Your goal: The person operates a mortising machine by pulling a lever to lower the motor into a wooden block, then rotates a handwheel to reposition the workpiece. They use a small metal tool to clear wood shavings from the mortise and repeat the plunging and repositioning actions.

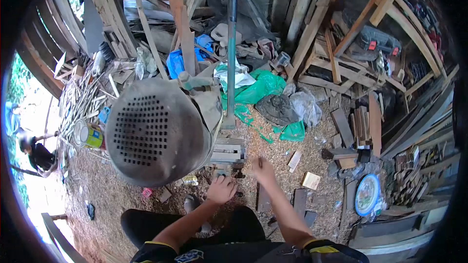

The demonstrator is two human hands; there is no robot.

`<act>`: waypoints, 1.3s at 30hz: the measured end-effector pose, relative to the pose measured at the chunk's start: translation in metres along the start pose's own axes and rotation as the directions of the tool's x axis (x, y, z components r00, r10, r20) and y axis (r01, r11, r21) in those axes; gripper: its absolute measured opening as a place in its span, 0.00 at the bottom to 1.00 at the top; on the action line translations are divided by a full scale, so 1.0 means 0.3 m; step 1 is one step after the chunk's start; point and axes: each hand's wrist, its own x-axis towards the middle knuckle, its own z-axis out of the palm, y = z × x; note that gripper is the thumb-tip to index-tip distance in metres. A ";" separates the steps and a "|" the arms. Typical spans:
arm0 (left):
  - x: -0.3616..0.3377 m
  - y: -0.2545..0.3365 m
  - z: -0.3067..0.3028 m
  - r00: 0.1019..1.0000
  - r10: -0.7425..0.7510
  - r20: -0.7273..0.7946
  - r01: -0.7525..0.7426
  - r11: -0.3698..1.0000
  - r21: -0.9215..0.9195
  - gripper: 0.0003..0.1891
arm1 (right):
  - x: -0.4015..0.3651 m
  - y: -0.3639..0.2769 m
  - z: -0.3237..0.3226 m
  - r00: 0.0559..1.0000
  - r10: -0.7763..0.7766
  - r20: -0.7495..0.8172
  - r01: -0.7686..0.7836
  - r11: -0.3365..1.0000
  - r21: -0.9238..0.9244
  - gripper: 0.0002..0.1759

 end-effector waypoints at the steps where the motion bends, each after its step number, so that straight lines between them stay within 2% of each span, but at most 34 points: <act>1: 0.004 0.005 0.009 1.000 -0.007 0.002 0.007 1.000 -0.002 0.11 | 0.030 -0.096 -0.059 0.995 -0.094 -0.034 0.097 0.992 0.085 0.24; 3: -0.001 0.017 0.027 0.986 -0.163 -0.036 0.164 0.986 0.016 0.10 | 0.043 -0.363 -0.195 0.961 -0.246 -0.122 0.271 0.923 0.273 0.19; 4: 0.004 0.016 0.018 0.989 -0.141 -0.043 0.143 0.989 0.040 0.09 | 0.053 -0.502 -0.244 0.935 -0.305 -0.181 0.352 0.859 0.371 0.17; 6: 0.002 0.003 -0.005 0.993 -0.117 -0.030 0.118 0.992 0.039 0.09 | 0.137 -0.658 -0.258 0.832 -0.439 -0.339 0.551 0.723 0.416 0.18; 8: -0.007 -0.004 0.007 0.997 -0.081 -0.008 0.081 0.997 0.013 0.11 | 0.161 -0.845 -0.277 0.712 -0.544 -0.444 0.700 0.602 0.383 0.17; 9: -0.013 -0.012 0.003 0.997 -0.078 0.000 0.078 0.997 0.009 0.11 | 0.218 -0.904 -0.254 0.601 -0.595 -0.533 0.786 0.561 0.260 0.18; 10: -0.012 -0.018 0.002 0.994 -0.082 0.072 0.081 0.997 0.015 0.12 | 0.270 -0.952 -0.234 0.473 -0.642 -0.603 0.850 0.512 0.122 0.19; 11: -0.009 -0.015 0.010 0.986 -0.091 0.139 0.089 0.996 0.019 0.13 | 0.272 -1.010 -0.239 0.476 -0.643 -0.599 0.847 0.518 0.118 0.19; 13: -0.016 -0.020 0.028 0.991 -0.070 0.117 0.067 0.997 0.028 0.13 | 0.277 -1.106 -0.247 0.743 -0.526 -0.415 0.669 0.559 0.490 0.19; 14: -0.015 -0.027 0.027 0.994 -0.046 0.098 0.042 0.998 0.046 0.13 | 0.311 -1.124 -0.238 0.745 -0.524 -0.413 0.667 0.562 0.490 0.19; 16: -0.014 -0.022 0.027 0.996 -0.054 0.073 0.050 0.997 0.060 0.12 | 0.363 -1.151 -0.219 0.828 -0.462 -0.317 0.548 0.551 0.629 0.19; 17: -0.011 -0.019 0.024 0.997 -0.061 0.044 0.057 0.996 0.074 0.12 | 0.371 -1.154 -0.213 0.833 -0.457 -0.312 0.541 0.555 0.631 0.19; 19: -0.026 -0.023 0.045 0.994 -0.068 0.083 0.063 0.996 0.063 0.13 | 0.362 -1.153 -0.211 0.875 -0.408 -0.259 0.446 0.473 0.760 0.17; 20: -0.029 -0.029 0.059 0.992 -0.067 0.108 0.060 0.996 0.062 0.13 | 0.359 -1.161 -0.222 0.882 -0.423 -0.208 0.391 0.409 0.824 0.22; 21: -0.035 -0.031 0.070 0.991 -0.071 0.110 0.065 0.996 0.060 0.13 | 0.368 -1.173 -0.247 0.884 -0.422 -0.203 0.387 0.412 0.825 0.22; 23: -0.046 -0.033 0.079 0.989 -0.084 0.121 0.081 0.996 0.027 0.14 | 0.384 -1.220 -0.310 0.889 -0.457 -0.037 0.257 0.429 0.866 0.27; 24: -0.048 -0.035 0.082 0.989 -0.086 0.125 0.083 0.996 0.025 0.14 | 0.383 -1.260 -0.336 0.890 -0.454 -0.034 0.252 0.430 0.867 0.27; 26: -0.048 -0.036 0.085 0.986 -0.089 0.139 0.085 0.996 0.030 0.15 | 0.347 -1.348 -0.397 0.960 -0.271 0.063 0.084 0.498 0.863 0.33; 27: -0.054 -0.028 0.083 0.986 -0.089 0.140 0.086 0.996 0.028 0.15 | 0.353 -1.341 -0.385 0.961 -0.270 0.064 0.083 0.500 0.862 0.33; 29: -0.056 -0.033 0.092 0.986 -0.105 0.132 0.103 0.994 0.025 0.15 | 0.347 -1.349 -0.361 0.947 -0.296 -0.122 0.272 0.541 0.796 0.36; 30: -0.050 -0.041 0.095 0.987 -0.099 0.127 0.097 0.995 0.028 0.15 | 0.328 -1.334 -0.341 0.885 -0.373 -0.279 0.449 0.524 0.724 0.38; 32: -0.064 -0.047 0.121 0.997 -0.071 0.039 0.069 0.997 0.044 0.15 | 0.243 -1.324 -0.340 0.867 -0.406 -0.289 0.469 0.466 0.750 0.38; 33: -0.068 -0.041 0.124 0.997 -0.070 0.037 0.068 0.997 0.041 0.15 | 0.216 -1.319 -0.345 0.851 -0.436 -0.292 0.477 0.412 0.777 0.38; 35: -0.051 -0.035 0.100 0.995 -0.088 0.049 0.085 0.994 0.063 0.14 | 0.237 -1.318 -0.378 0.852 -0.465 -0.239 0.445 0.405 0.798 0.37; 37: -0.045 -0.029 0.082 0.992 -0.107 0.062 0.104 0.993 0.046 0.14 | 0.276 -1.327 -0.424 0.839 -0.543 -0.024 0.293 0.416 0.861 0.37; 38: -0.038 -0.025 0.077 0.990 -0.125 0.071 0.123 0.992 0.028 0.15 | 0.290 -1.351 -0.448 0.789 -0.612 -0.056 0.368 0.398 0.841 0.36; 39: -0.042 -0.020 0.081 0.988 -0.136 0.076 0.135 0.991 0.022 0.15 | 0.312 -1.387 -0.467 0.796 -0.604 -0.031 0.304 0.355 0.884 0.37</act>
